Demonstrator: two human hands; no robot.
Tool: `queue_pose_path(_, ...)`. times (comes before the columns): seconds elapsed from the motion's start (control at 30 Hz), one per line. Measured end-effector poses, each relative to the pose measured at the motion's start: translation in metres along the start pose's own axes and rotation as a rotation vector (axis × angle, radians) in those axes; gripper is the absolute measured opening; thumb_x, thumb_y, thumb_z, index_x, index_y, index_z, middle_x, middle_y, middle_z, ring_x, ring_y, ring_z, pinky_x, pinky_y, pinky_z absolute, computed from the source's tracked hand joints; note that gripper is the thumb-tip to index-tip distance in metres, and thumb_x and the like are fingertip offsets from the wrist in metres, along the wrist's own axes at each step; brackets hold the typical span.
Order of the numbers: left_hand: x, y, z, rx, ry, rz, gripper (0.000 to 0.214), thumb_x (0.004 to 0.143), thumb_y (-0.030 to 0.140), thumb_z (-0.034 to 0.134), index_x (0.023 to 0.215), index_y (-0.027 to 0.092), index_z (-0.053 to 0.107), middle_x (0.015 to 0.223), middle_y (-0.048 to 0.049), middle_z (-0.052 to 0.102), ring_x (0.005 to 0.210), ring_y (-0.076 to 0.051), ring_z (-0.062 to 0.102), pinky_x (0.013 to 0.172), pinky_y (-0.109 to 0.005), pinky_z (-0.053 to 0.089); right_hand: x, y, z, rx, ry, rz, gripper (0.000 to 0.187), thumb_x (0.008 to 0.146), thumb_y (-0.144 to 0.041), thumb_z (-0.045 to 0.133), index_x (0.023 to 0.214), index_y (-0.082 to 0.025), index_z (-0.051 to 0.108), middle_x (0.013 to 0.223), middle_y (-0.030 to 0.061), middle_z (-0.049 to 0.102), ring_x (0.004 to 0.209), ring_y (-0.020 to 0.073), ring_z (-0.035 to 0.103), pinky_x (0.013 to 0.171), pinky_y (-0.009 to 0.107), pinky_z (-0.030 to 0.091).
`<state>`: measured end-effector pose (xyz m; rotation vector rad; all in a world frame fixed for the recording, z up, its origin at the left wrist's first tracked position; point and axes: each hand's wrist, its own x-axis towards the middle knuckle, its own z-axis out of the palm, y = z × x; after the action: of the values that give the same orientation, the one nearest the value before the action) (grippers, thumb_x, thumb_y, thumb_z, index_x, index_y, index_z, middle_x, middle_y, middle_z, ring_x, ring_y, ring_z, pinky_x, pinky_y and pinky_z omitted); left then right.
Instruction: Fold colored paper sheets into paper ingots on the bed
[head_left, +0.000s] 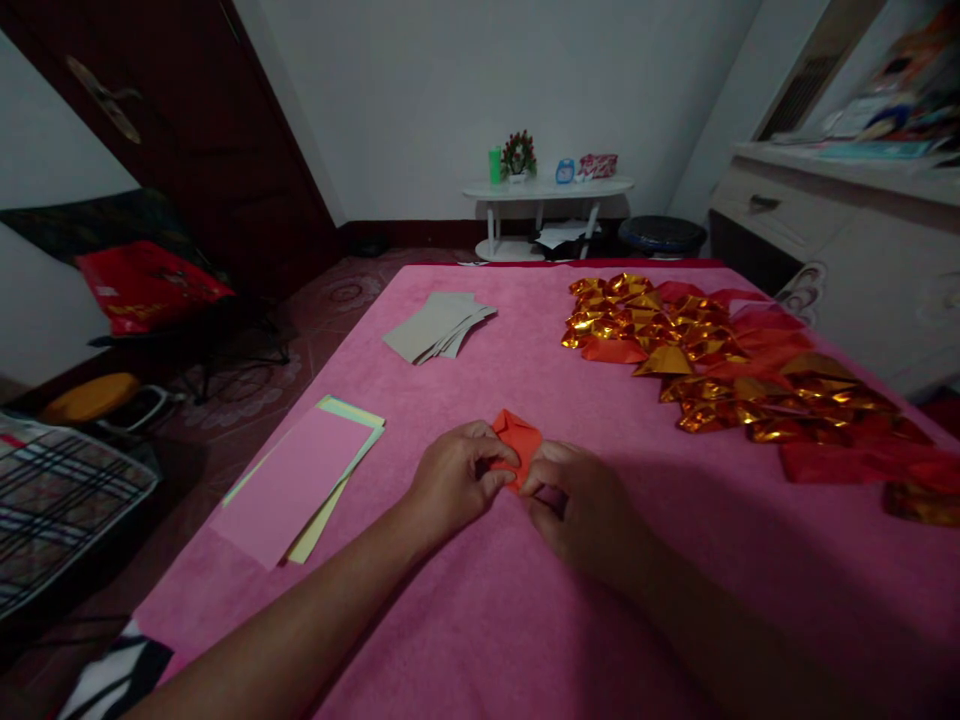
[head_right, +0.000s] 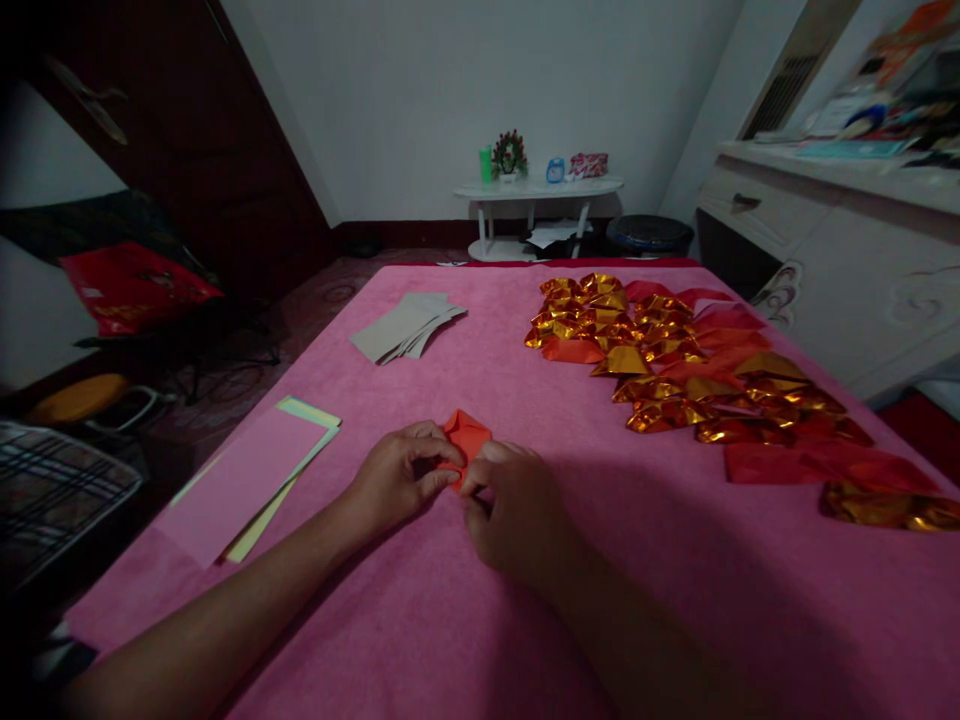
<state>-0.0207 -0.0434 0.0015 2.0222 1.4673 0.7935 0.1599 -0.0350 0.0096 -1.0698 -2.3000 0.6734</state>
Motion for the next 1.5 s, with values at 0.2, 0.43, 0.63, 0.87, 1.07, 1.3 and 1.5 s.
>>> queue_pose_path(0.2, 0.0, -0.004, 0.003, 0.035, 0.03, 0.006, 0.001, 0.075, 0.02, 0.066, 0.074, 0.02, 0.066, 0.073, 0.0002, 0.058, 0.068, -0.012, 0.052, 0.062, -0.024, 0.038, -0.003, -0.003, 0.0, -0.038, -0.029, 0.037, 0.01, 0.071, -0.013, 0.063, 0.078, -0.019, 0.058, 0.076, -0.0003, 0.057, 0.072, 0.0149, 0.049, 0.066, 0.027, 0.033)
queue_pose_path(0.43, -0.003, -0.003, 0.003, 0.058, 0.11, 0.002, 0.008, 0.072, 0.02, 0.069, 0.075, 0.019, 0.061, 0.077, -0.0004, 0.056, 0.073, -0.014, 0.052, 0.065, -0.026, 0.039, -0.002, -0.009, 0.003, -0.201, -0.118, -0.023, 0.02, 0.084, -0.014, 0.051, 0.066, -0.017, 0.057, 0.072, 0.0011, 0.055, 0.069, 0.0139, 0.049, 0.065, 0.028, 0.032)
queue_pose_path(0.63, -0.006, 0.004, -0.002, 0.18, 0.249, 0.026, 0.025, 0.067, 0.031, 0.074, 0.086, 0.022, 0.06, 0.093, -0.0037, 0.055, 0.09, -0.021, 0.051, 0.078, -0.034, 0.042, -0.004, -0.014, 0.007, -0.348, -0.11, -0.093, 0.017, 0.083, -0.013, 0.047, 0.069, -0.017, 0.057, 0.074, 0.0036, 0.055, 0.068, 0.0161, 0.048, 0.063, 0.03, 0.031)
queue_pose_path(0.87, -0.003, -0.009, -0.004, 0.127, 0.256, 0.012, 0.053, 0.061, 0.041, 0.079, 0.107, 0.02, 0.061, 0.104, -0.0065, 0.063, 0.097, -0.024, 0.055, 0.087, -0.04, 0.043, -0.001, -0.017, 0.015, -0.445, -0.016, -0.101, 0.012, 0.08, -0.007, 0.05, 0.075, -0.016, 0.056, 0.079, 0.0065, 0.057, 0.073, 0.0185, 0.05, 0.064, 0.031, 0.034)
queue_pose_path(1.07, -0.002, -0.018, -0.011, 0.101, 0.2, 0.094, 0.016, 0.08, 0.027, 0.064, 0.092, 0.022, 0.073, 0.108, -0.0071, 0.065, 0.103, -0.022, 0.056, 0.091, -0.04, 0.044, 0.004, 0.003, -0.002, -0.379, -0.131, -0.242, 0.015, 0.078, -0.004, 0.048, 0.08, -0.015, 0.056, 0.08, 0.0053, 0.059, 0.073, 0.017, 0.053, 0.066, 0.029, 0.04)
queue_pose_path(1.3, -0.006, -0.023, -0.02, 0.205, 0.089, 0.32, 0.039, 0.078, 0.006, 0.052, 0.108, 0.025, 0.068, 0.128, -0.0048, 0.059, 0.124, -0.023, 0.047, 0.103, -0.046, 0.038, 0.003, 0.031, -0.035, -0.224, -0.115, -0.27, 0.013, 0.081, -0.008, 0.045, 0.082, -0.018, 0.053, 0.09, 0.0064, 0.06, 0.083, 0.0183, 0.054, 0.074, 0.03, 0.042)
queue_pose_path(1.5, -0.005, -0.025, -0.018, 0.149, 0.048, 0.33, 0.036, 0.083, 0.007, 0.048, 0.112, 0.02, 0.064, 0.117, -0.0067, 0.066, 0.11, -0.018, 0.059, 0.098, -0.037, 0.046, -0.003, 0.014, -0.03, -0.178, -0.027, -0.256, 0.026, 0.071, -0.009, 0.054, 0.095, -0.019, 0.054, 0.095, 0.0069, 0.059, 0.085, 0.0203, 0.052, 0.072, 0.031, 0.04)
